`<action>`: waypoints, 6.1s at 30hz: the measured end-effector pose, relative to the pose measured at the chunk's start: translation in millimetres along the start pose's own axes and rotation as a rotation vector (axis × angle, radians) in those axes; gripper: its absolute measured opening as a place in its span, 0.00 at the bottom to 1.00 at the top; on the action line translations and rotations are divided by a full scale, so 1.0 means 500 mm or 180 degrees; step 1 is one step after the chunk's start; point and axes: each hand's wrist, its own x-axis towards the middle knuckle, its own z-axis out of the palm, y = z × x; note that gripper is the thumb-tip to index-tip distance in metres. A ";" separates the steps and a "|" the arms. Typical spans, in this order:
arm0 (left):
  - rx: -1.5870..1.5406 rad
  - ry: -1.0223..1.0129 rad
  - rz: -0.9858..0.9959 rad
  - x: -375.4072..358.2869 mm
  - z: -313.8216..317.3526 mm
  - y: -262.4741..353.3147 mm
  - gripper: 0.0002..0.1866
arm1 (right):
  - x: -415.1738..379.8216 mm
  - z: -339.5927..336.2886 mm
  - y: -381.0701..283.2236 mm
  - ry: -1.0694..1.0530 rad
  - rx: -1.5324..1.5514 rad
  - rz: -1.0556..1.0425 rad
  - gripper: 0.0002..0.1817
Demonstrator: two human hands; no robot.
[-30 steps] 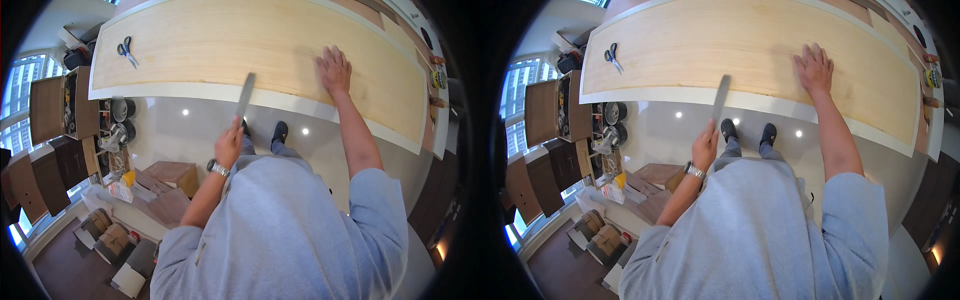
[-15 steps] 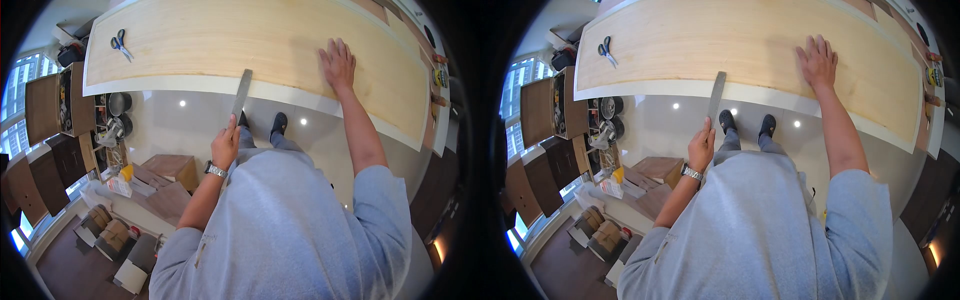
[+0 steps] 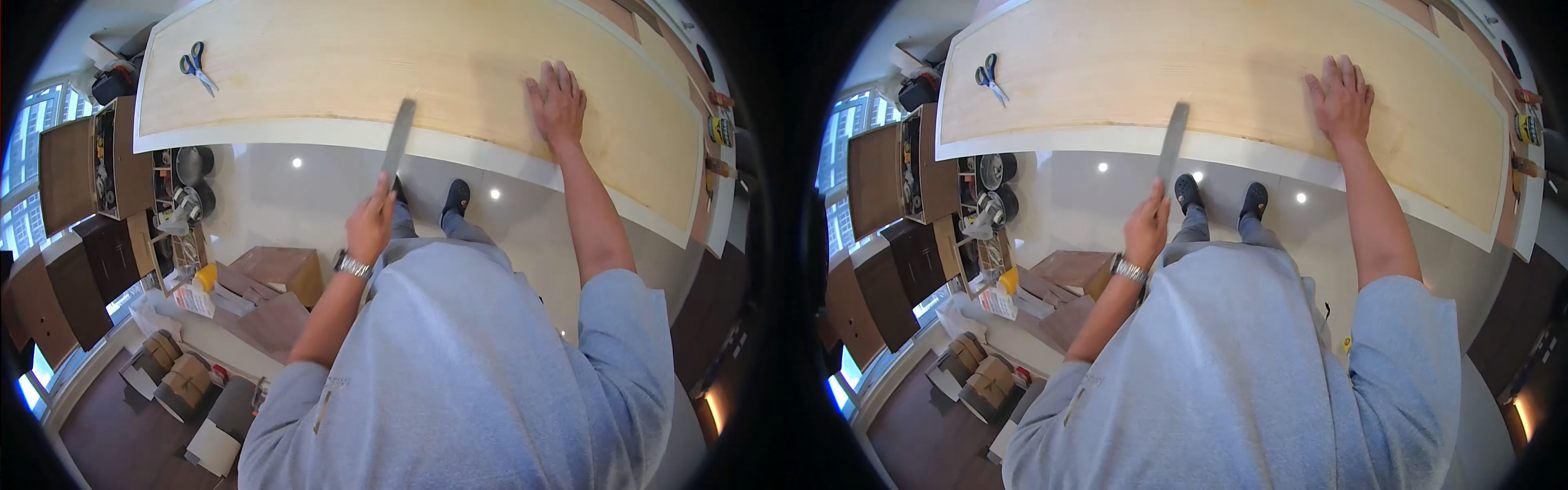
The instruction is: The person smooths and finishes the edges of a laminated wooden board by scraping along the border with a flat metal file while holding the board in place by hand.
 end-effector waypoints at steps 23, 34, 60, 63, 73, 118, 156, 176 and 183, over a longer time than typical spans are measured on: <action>0.0109 -0.0017 -0.0026 -0.006 -0.024 -0.042 0.28 | 0.001 0.000 0.005 -0.0026 0.0084 0.0048 0.36; -0.0163 0.0143 0.0169 -0.003 -0.050 -0.030 0.28 | 0.002 -0.011 -0.008 -0.0117 0.0184 0.0106 0.35; -0.1046 0.1348 -0.1430 -0.202 -0.266 -0.235 0.26 | -0.271 -0.084 -0.723 -0.0287 0.1269 -0.3196 0.41; -0.1096 0.1170 -0.1310 -0.189 -0.260 -0.241 0.25 | -0.286 -0.062 -0.660 -0.0207 0.1139 -0.3396 0.38; -0.1325 0.0862 -0.0992 -0.124 -0.225 -0.210 0.26 | -0.253 -0.071 -0.413 0.0377 0.1411 -0.2397 0.15; -0.1163 0.1401 -0.1901 -0.330 0.100 0.293 0.16 | -0.243 -0.033 -0.022 0.0026 0.1689 -0.2890 0.24; -0.2054 0.0762 -0.1916 -0.235 -0.069 0.152 0.20 | -0.206 -0.062 -0.316 0.0416 0.1855 -0.2993 0.05; -0.0076 -0.0089 -0.0478 -0.086 0.067 0.103 0.27 | -0.008 -0.025 0.041 -0.0148 0.0333 0.0238 0.38; -0.0047 -0.0028 -0.0185 0.041 0.090 0.145 0.27 | 0.008 -0.032 0.043 -0.0237 0.0275 0.0236 0.38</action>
